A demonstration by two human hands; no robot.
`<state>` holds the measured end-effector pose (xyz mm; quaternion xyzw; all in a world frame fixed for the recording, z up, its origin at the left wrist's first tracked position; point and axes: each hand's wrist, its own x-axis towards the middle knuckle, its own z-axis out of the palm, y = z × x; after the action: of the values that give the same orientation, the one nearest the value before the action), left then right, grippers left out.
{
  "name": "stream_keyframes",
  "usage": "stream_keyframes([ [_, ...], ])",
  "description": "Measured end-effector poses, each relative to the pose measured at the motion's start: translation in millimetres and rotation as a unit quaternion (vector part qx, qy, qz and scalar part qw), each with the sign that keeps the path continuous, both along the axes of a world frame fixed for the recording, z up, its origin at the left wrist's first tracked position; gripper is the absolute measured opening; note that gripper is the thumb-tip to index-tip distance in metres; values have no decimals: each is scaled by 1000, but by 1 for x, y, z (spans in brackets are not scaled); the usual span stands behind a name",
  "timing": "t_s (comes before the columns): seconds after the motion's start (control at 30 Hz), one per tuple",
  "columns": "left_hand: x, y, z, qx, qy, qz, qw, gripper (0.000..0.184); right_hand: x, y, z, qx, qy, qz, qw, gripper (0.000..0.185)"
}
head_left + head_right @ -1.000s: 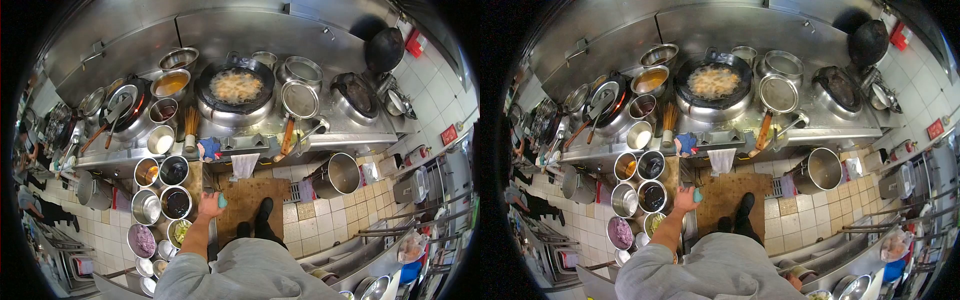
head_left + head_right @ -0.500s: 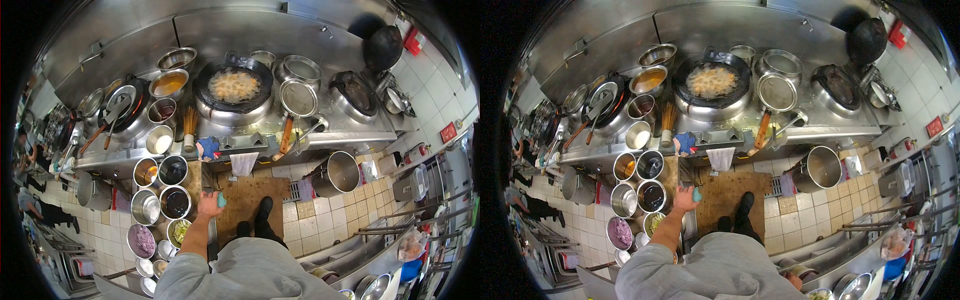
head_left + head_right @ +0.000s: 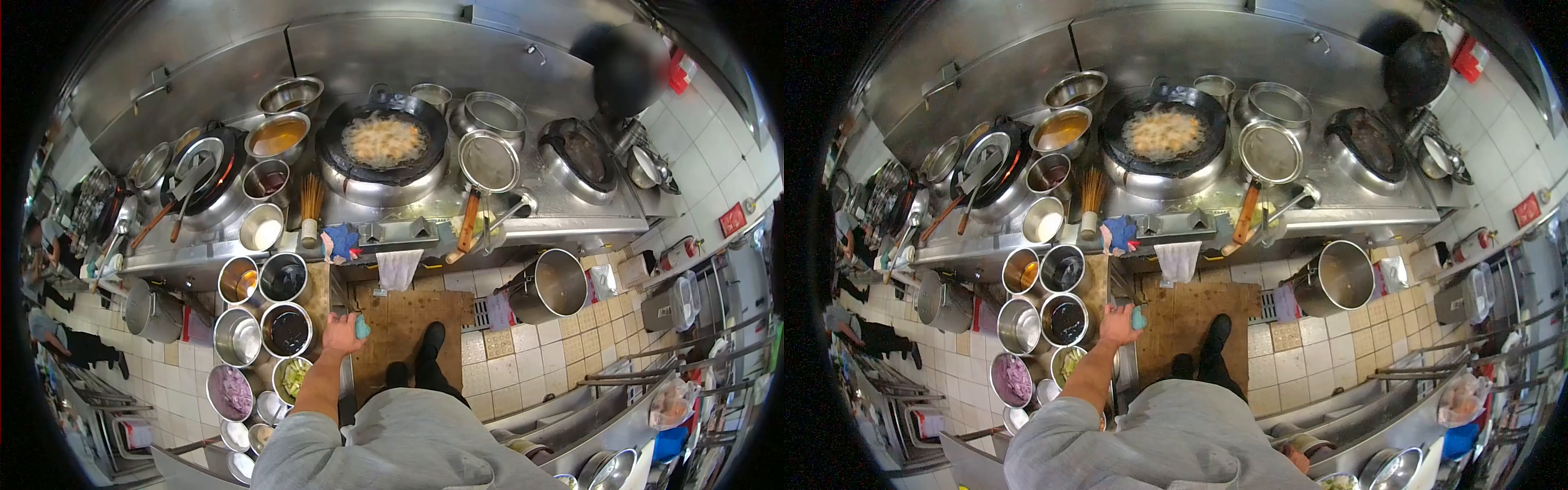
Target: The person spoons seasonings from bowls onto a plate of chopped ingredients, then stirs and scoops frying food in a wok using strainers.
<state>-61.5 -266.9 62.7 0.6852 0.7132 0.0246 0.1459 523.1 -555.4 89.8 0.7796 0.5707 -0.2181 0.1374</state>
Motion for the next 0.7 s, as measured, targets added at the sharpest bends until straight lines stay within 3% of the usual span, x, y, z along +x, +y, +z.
stream_keyframes([
  [0.37,-1,1,-1,4,4,-3,1000,71,19,-8,-30,-87,-41,-5,995,37],
  [0.7,0,1,-2,0,6,5,1000,71,0,2,-7,-51,-44,-30,997,36],
])
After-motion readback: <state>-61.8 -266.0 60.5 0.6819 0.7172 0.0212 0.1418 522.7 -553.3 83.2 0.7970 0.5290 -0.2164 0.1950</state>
